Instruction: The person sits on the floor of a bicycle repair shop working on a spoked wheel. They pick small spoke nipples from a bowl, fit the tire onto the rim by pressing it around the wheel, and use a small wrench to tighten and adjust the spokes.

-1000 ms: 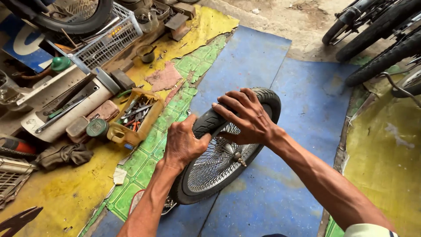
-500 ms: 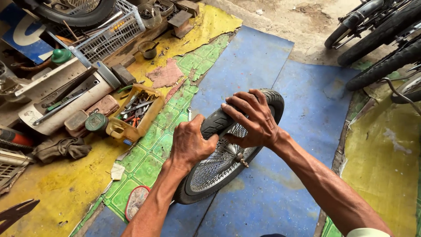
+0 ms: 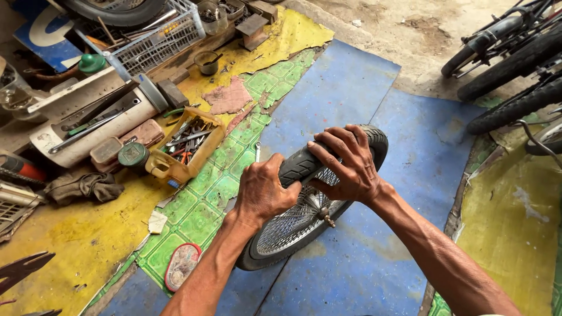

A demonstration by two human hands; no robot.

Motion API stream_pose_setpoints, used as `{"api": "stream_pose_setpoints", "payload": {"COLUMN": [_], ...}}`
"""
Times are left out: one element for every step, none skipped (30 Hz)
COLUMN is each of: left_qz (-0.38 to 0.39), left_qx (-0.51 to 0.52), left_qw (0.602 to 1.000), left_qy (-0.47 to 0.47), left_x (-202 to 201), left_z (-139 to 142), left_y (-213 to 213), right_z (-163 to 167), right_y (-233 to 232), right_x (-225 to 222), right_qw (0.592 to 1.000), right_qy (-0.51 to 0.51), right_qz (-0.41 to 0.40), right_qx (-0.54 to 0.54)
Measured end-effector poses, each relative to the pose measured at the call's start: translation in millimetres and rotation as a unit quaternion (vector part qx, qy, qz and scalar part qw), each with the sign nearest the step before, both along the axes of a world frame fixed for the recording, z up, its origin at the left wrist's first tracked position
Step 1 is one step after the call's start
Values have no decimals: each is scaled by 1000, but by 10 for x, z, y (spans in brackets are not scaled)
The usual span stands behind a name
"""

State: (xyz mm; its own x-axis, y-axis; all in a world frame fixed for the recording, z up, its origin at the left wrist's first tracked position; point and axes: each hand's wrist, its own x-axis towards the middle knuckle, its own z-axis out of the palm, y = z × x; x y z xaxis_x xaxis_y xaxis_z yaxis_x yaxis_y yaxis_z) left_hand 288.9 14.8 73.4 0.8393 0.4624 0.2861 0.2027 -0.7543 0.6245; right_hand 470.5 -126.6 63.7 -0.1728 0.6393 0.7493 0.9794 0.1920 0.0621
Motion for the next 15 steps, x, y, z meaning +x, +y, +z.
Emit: {"api": "stream_pose_setpoints", "payload": {"left_qz": [-1,-2,0,0,-2,-3,-5,-7,-9,-12,-16,-19,-22,-30,-38], "left_qx": [-1,-2,-5,-9,-16,-25,-33,-37,-40,-45,-49,-53,-55,-45,-38], "left_qw": [1000,1000,1000,1000,1000,1000,999,999,999,999,999,998,998,999,999], "left_qy": [-1,-3,-4,-3,1,4,9,13,16,19,13,8,0,-3,-3], "left_x": [-2,-3,-15,-33,-42,-60,-78,-89,-106,-115,-130,-141,-147,-140,-132], "left_z": [9,20,27,30,38,42,45,51,54,64,68,78,86,96,103], "left_y": [11,23,28,30,38,40,37,31,18,2,-24,-56,-87,-125,-168], "right_z": [-4,-6,-8,-7,4,23,53,97,153,222,291,376,451,516,575], "right_y": [8,16,24,30,36,39,33,24,4,-23,-55,-107,-152,-171,-202], "right_x": [2,1,-8,-27,-47,-77,-108,-134,-153,-159,-161,-131,-98,-51,4], "right_qw": [1000,1000,1000,1000,1000,1000,1000,999,999,998,994,989,982,974,964], "right_qy": [-1,-2,-2,0,1,1,3,6,9,12,20,28,35,47,62], "right_qz": [-4,-6,-5,-6,-9,-12,-16,-16,-16,-16,-9,0,7,9,10], "right_qx": [0,0,-3,-6,-8,-11,-15,-31,-46,-62,-104,-145,-185,-220,-258]}}
